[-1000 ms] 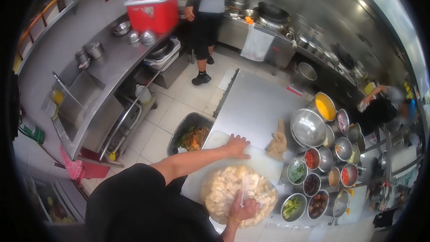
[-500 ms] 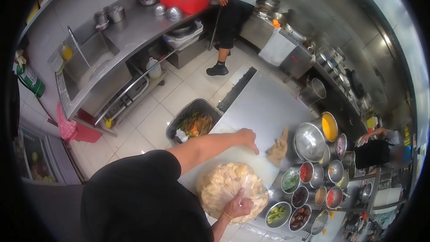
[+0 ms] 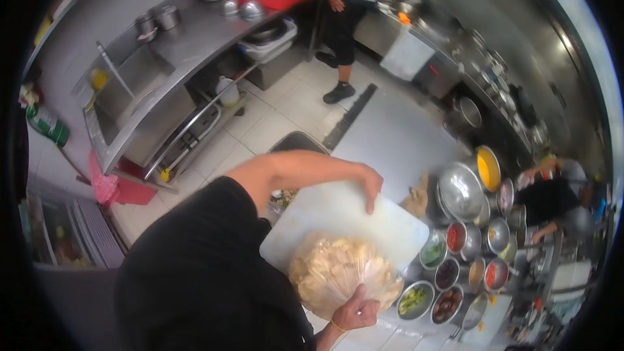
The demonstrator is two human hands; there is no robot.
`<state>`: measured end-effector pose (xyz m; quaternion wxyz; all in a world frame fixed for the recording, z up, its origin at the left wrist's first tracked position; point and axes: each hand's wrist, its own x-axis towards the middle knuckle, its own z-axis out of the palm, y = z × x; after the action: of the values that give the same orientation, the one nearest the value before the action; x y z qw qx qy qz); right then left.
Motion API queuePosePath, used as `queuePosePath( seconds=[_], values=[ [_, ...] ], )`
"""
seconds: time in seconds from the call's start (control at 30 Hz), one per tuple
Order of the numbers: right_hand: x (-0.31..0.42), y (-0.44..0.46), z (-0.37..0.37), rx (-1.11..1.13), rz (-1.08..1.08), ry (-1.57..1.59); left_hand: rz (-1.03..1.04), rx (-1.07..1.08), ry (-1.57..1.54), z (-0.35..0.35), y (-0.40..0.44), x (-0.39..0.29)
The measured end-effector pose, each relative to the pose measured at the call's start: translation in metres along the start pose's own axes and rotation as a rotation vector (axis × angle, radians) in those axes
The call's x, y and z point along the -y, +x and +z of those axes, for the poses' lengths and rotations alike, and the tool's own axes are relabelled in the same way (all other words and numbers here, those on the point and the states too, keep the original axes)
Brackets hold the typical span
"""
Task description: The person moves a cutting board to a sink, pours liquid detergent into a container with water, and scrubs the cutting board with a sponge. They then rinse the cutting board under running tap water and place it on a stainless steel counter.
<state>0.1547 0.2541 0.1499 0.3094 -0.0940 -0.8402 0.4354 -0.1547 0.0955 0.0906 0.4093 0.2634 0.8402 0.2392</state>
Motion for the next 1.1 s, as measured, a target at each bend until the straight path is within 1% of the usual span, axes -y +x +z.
queuePosePath(
  seconds=[0.03, 0.07, 0.13, 0.17, 0.23, 0.3, 0.33, 0.4, 0.47, 0.53, 0.6, 0.67, 0.73, 0.8, 0.83, 0.9, 0.93, 1.0, 1.03, 1.1],
  values=[
    [0.005, 0.000, -0.006, -0.002, -0.023, -0.020, 0.063, -0.029, -0.016, -0.003, -0.019, -0.012],
    [0.009, 0.002, -0.011, -0.037, 0.001, -0.057, 0.092, -0.028, -0.024, -0.007, -0.037, -0.023],
    [0.017, 0.008, -0.024, -0.027, -0.113, -0.042, 0.156, -0.002, -0.066, -0.012, -0.067, -0.043],
    [0.022, 0.009, -0.032, -0.078, -0.080, -0.097, 0.181, 0.014, -0.098, -0.013, -0.079, -0.054],
    [0.032, 0.013, -0.045, -0.066, -0.193, 0.017, 0.235, -0.024, -0.039, -0.011, -0.099, -0.076],
    [0.044, 0.013, -0.060, -0.111, -0.178, 0.007, 0.195, -0.055, -0.051, -0.007, -0.134, -0.105],
    [0.048, 0.012, -0.068, -0.107, -0.196, 0.035, 0.215, -0.027, -0.035, -0.005, -0.149, -0.116],
    [0.055, 0.010, -0.081, -0.145, -0.151, 0.021, 0.188, -0.152, 0.076, -0.002, -0.181, -0.137],
    [0.063, 0.016, -0.090, -0.209, -0.103, 0.027, 0.182, -0.218, 0.288, -0.003, -0.224, -0.158],
    [0.063, 0.019, -0.099, -0.236, -0.075, 0.028, 0.166, -0.315, 0.386, -0.005, -0.265, -0.167],
    [0.054, 0.021, -0.109, -0.243, -0.068, 0.010, 0.190, -0.462, 0.374, -0.009, -0.305, -0.180],
    [0.051, 0.022, -0.109, -0.248, -0.044, 0.025, 0.031, -0.578, 0.307, -0.013, -0.343, -0.184],
    [0.047, 0.026, -0.108, -0.209, -0.123, 0.002, -0.034, -0.733, 0.458, -0.006, -0.376, -0.192],
    [0.036, 0.034, -0.101, -0.193, -0.134, 0.010, -0.116, -0.964, 0.448, 0.009, -0.391, -0.166],
    [0.038, 0.039, -0.098, -0.182, -0.139, 0.004, -0.127, -0.962, 0.459, 0.013, -0.402, -0.159],
    [0.037, 0.047, -0.092, -0.174, -0.150, 0.018, -0.418, -1.030, 0.063, 0.022, -0.420, -0.144],
    [0.036, 0.053, -0.090, -0.170, -0.160, 0.012, -0.423, -1.047, 0.073, 0.027, -0.428, -0.134],
    [0.036, 0.064, -0.082, -0.168, -0.185, 0.026, -0.532, -1.089, -0.057, 0.038, -0.441, -0.111],
    [0.032, 0.070, -0.075, -0.154, -0.182, 0.037, -0.536, -1.124, -0.054, 0.045, -0.443, -0.100],
    [0.033, 0.081, -0.063, -0.116, -0.204, 0.046, -0.648, -1.117, -0.041, 0.056, -0.452, -0.077]
  ],
)
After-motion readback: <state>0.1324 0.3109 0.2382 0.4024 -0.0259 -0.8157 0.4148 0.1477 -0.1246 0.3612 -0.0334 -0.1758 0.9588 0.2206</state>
